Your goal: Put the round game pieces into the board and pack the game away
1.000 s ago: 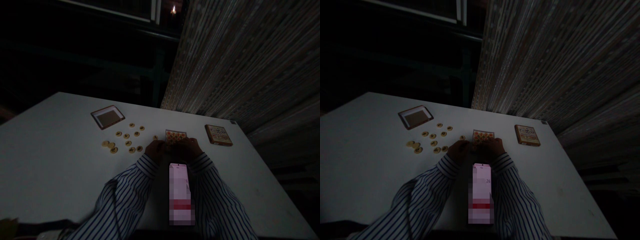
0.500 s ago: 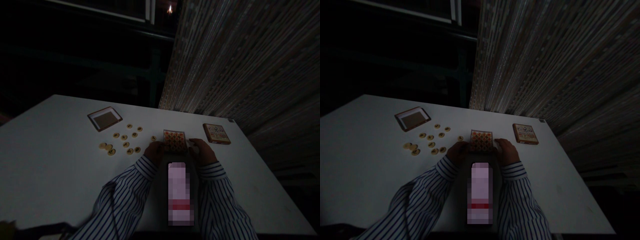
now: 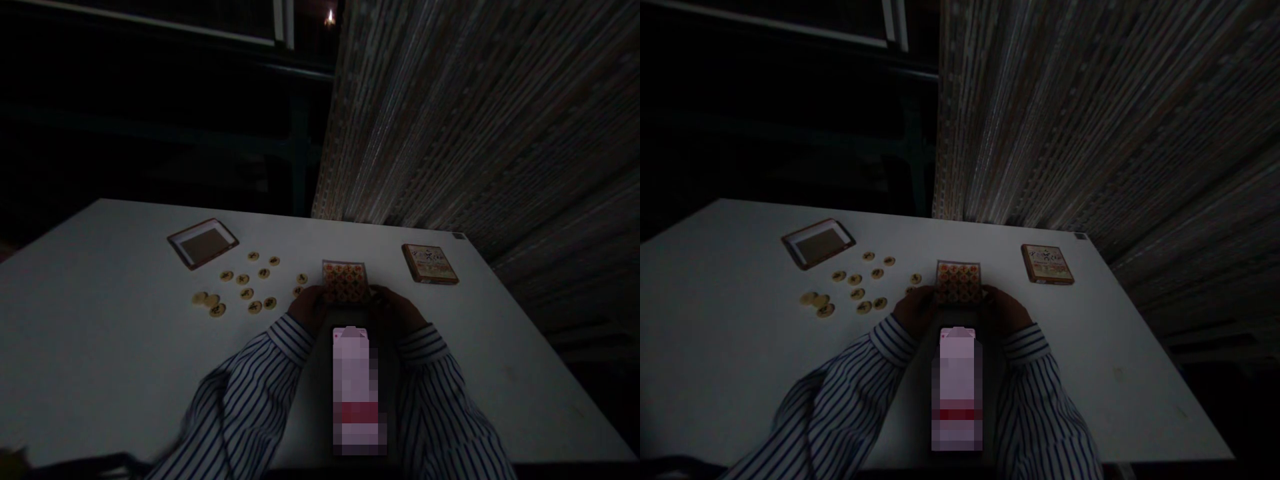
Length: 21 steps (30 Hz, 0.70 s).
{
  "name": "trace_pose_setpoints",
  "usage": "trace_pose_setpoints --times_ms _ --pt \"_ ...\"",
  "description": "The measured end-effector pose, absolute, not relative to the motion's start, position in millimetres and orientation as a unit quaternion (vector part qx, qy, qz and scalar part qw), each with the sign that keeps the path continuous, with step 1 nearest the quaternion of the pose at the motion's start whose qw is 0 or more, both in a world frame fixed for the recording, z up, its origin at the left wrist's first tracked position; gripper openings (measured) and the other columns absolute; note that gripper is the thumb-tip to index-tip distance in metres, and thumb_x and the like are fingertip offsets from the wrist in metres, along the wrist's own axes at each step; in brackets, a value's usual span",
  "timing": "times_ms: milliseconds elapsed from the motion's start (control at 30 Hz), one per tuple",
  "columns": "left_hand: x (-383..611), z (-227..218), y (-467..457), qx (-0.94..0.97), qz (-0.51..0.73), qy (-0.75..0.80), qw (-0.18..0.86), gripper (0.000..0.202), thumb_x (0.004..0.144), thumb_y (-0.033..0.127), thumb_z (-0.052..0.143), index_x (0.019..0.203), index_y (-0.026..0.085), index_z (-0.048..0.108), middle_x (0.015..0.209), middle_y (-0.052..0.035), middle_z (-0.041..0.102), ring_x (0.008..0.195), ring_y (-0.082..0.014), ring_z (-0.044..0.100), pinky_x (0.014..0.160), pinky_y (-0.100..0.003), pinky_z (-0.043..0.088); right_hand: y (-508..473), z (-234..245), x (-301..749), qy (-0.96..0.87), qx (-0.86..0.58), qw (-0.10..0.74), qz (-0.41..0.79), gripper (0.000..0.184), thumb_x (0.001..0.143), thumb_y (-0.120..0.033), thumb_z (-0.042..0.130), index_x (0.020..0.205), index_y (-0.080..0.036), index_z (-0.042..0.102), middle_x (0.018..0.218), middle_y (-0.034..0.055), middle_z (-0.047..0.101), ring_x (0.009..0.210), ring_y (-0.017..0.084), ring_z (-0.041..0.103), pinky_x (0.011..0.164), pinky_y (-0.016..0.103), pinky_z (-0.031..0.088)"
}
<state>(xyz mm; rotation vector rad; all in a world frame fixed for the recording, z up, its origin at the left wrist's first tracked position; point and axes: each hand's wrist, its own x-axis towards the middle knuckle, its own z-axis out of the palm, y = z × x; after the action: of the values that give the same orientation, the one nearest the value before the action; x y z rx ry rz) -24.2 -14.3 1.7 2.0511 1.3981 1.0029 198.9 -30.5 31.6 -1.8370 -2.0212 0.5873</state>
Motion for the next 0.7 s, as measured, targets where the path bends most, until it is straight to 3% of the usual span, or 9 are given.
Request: trace_pose_setpoints --times_ms 700 --pt "-25.0 5.3 -14.1 0.767 0.341 0.51 0.189 0.029 0.074 0.015 0.051 0.102 0.013 0.056 0.1 -0.0079 0.063 0.094 -0.0189 0.057 0.083 -0.031 0.048 -26.7 27.5 193.8 -0.714 -0.656 0.174 0.173 0.045 0.071 -0.023 0.054 0.116 -0.021 0.049 0.089 0.0034 0.065 0.072 0.013 0.06 0.064 0.025 0.047"
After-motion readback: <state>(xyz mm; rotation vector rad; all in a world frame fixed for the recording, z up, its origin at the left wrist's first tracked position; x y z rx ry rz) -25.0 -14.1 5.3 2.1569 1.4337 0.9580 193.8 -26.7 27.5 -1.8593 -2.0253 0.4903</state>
